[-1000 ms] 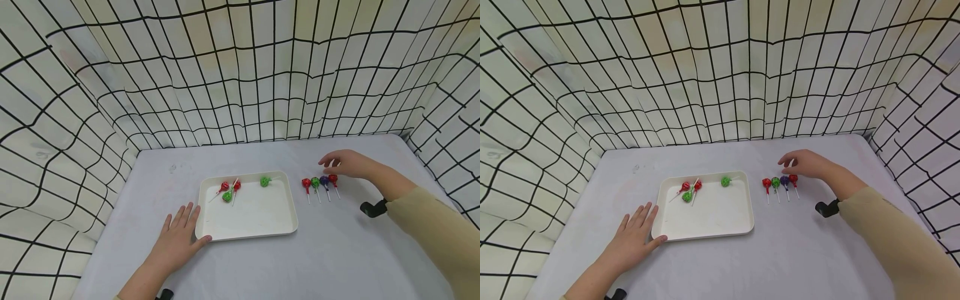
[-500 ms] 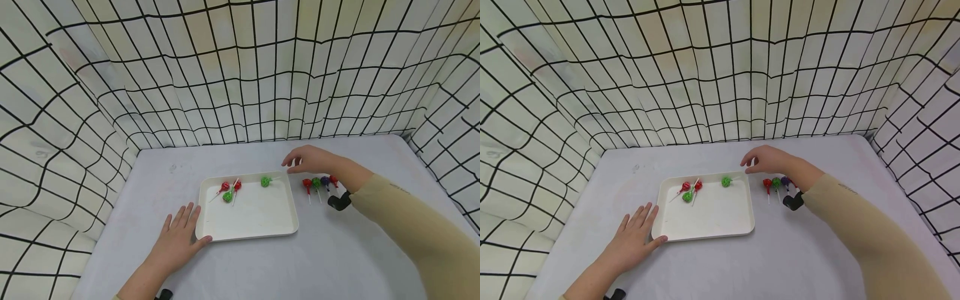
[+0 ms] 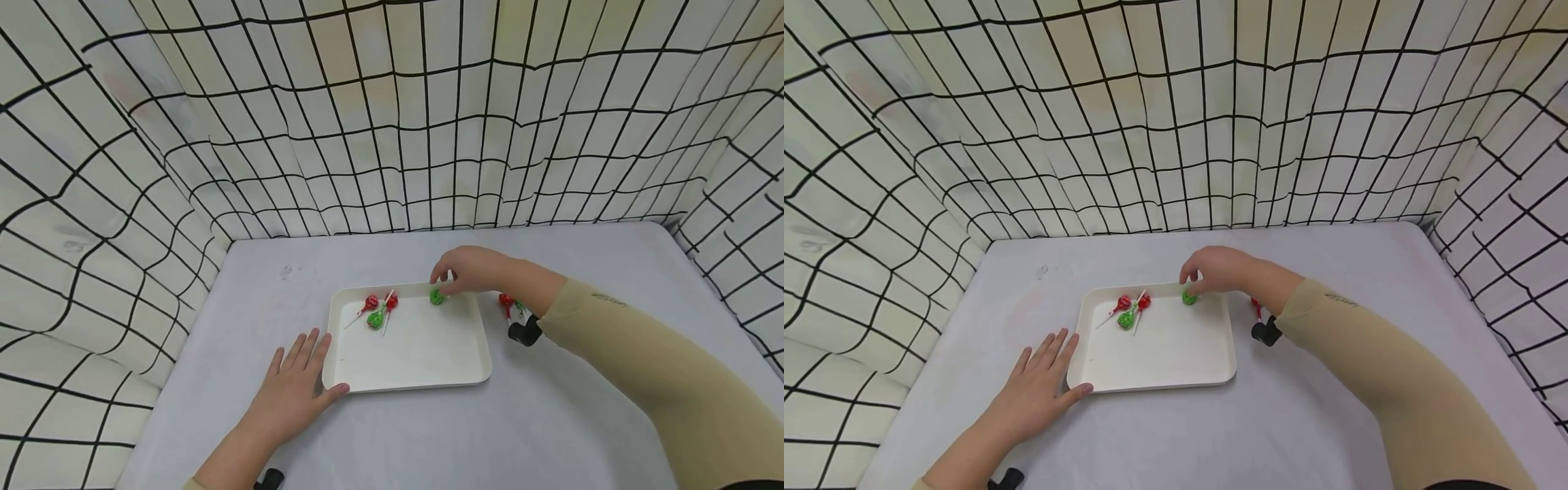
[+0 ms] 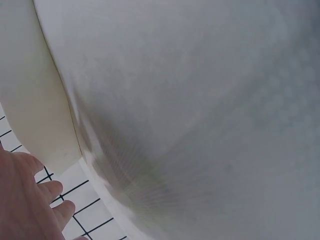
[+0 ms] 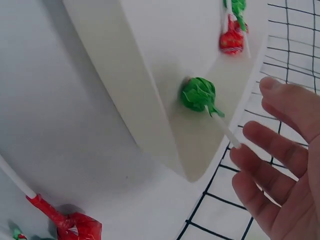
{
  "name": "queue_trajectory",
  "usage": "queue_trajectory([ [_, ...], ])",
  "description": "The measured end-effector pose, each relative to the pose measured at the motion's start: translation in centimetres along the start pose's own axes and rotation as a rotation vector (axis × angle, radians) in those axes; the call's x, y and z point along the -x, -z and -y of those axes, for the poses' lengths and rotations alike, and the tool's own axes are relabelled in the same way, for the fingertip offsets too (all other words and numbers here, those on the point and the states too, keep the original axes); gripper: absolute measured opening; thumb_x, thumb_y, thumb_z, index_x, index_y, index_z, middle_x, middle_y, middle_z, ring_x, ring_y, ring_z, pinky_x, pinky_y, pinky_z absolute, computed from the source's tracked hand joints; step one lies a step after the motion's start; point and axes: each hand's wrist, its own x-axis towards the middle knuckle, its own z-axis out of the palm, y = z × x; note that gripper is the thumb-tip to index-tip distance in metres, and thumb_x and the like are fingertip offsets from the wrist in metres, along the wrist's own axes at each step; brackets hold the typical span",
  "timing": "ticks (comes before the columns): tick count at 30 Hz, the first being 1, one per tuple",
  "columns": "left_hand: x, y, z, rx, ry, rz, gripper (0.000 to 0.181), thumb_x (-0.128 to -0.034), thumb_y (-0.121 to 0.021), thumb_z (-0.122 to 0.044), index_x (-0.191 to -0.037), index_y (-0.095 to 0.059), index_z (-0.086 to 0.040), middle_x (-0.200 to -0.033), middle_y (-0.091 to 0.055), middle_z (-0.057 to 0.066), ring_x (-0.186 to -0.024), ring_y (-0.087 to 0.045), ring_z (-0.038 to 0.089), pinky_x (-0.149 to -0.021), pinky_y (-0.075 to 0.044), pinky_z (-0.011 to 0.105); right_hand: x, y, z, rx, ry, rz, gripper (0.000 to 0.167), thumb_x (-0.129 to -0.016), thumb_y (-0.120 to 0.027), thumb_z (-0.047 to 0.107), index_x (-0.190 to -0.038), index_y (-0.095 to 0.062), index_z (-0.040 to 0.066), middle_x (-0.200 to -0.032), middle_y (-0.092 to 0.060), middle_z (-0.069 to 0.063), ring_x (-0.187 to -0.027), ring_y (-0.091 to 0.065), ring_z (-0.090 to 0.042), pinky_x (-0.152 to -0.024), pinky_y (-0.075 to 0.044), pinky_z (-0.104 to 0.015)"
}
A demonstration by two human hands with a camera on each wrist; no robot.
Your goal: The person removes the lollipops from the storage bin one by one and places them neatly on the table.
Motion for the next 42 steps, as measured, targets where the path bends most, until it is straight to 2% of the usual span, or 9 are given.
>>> queue_trajectory([
  [9,-0.1,0.0,-0.1,0.005,-0.002,-0.001,0.096,-0.0884,-0.057,-0.068,-0.157,-0.026,-0.008,-0.162,-0.022,0.017,-0.149,-0.018,0.039,-0.116,-0.011,0.063,-0.3,-1.4,1.2,0.231,-0.018,0.023,0.038,-0.092,-0.071,0.034,-0.128,-0.069,0.021,-0.116,-0.07,0.003,-0.11,-0.062,-0.017,-0.097,-0.05,-0.039],
  [14,-0.1,-0.1,-0.1,0.005,0.0,-0.003,0.096,-0.0881,-0.058,-0.067,-0.157,-0.027,-0.008,-0.162,-0.022,0.017,-0.149,-0.018,0.039,-0.116,-0.012,0.063,-0.5,-2.2,1.3,0.286,-0.029,0.036,0.042,-0.092,-0.071,0.032,-0.133,-0.065,0.022,-0.122,-0.068,0.003,-0.113,-0.061,-0.017,-0.099,-0.049,-0.039],
  [20,0.0,-0.1,-0.1,0.004,0.003,-0.004,0.096,-0.0881,-0.058,-0.067,-0.157,-0.027,-0.008,-0.162,-0.022,0.017,-0.149,-0.019,0.039,-0.116,-0.013,0.064,-0.7,-2.7,1.4,0.328,-0.014,0.039,0.043,-0.093,-0.07,0.031,-0.134,-0.064,0.02,-0.122,-0.068,0.0,-0.11,-0.062,-0.018,-0.097,-0.05,-0.039],
  [25,0.1,0.0,-0.1,0.007,0.008,-0.002,0.096,-0.0883,-0.057,-0.068,-0.157,-0.027,-0.007,-0.162,-0.023,0.017,-0.148,-0.019,0.04,-0.116,-0.012,0.064,-0.6,-3.1,1.4,0.316,-0.027,0.063,0.037,-0.096,-0.067,0.029,-0.132,-0.065,0.02,-0.117,-0.068,-0.001,-0.107,-0.062,-0.019,-0.097,-0.05,-0.041],
  [30,0.1,0.0,-0.2,0.01,0.01,-0.004,0.096,-0.0887,-0.058,-0.067,-0.157,-0.027,-0.007,-0.162,-0.023,0.017,-0.148,-0.019,0.04,-0.116,-0.012,0.063,-0.4,-3.4,1.4,0.286,-0.04,0.073,0.035,-0.097,-0.065,0.028,-0.132,-0.064,0.022,-0.124,-0.067,-0.001,-0.115,-0.06,-0.021,-0.102,-0.047,-0.043],
  [37,0.1,0.0,-0.2,-0.001,0.009,-0.006,0.096,-0.0886,-0.058,-0.067,-0.157,-0.028,-0.006,-0.162,-0.023,0.018,-0.148,-0.019,0.04,-0.116,-0.013,0.064,-0.4,-3.8,1.7,0.237,0.024,0.061,0.026,-0.096,-0.068,0.025,-0.122,-0.069,0.022,-0.11,-0.069,0.005,-0.102,-0.061,-0.016,-0.097,-0.049,-0.038],
  [42,0.1,0.0,-0.1,0.003,0.003,-0.01,0.095,-0.0885,-0.058,-0.066,-0.156,-0.028,-0.006,-0.162,-0.023,0.018,-0.148,-0.019,0.04,-0.116,-0.013,0.064,-0.3,-4.4,2.2,0.197,0.046,0.082,0.025,-0.094,-0.07,0.026,-0.119,-0.071,0.025,-0.101,-0.067,0.01,-0.093,-0.059,-0.011,-0.092,-0.05,-0.034],
])
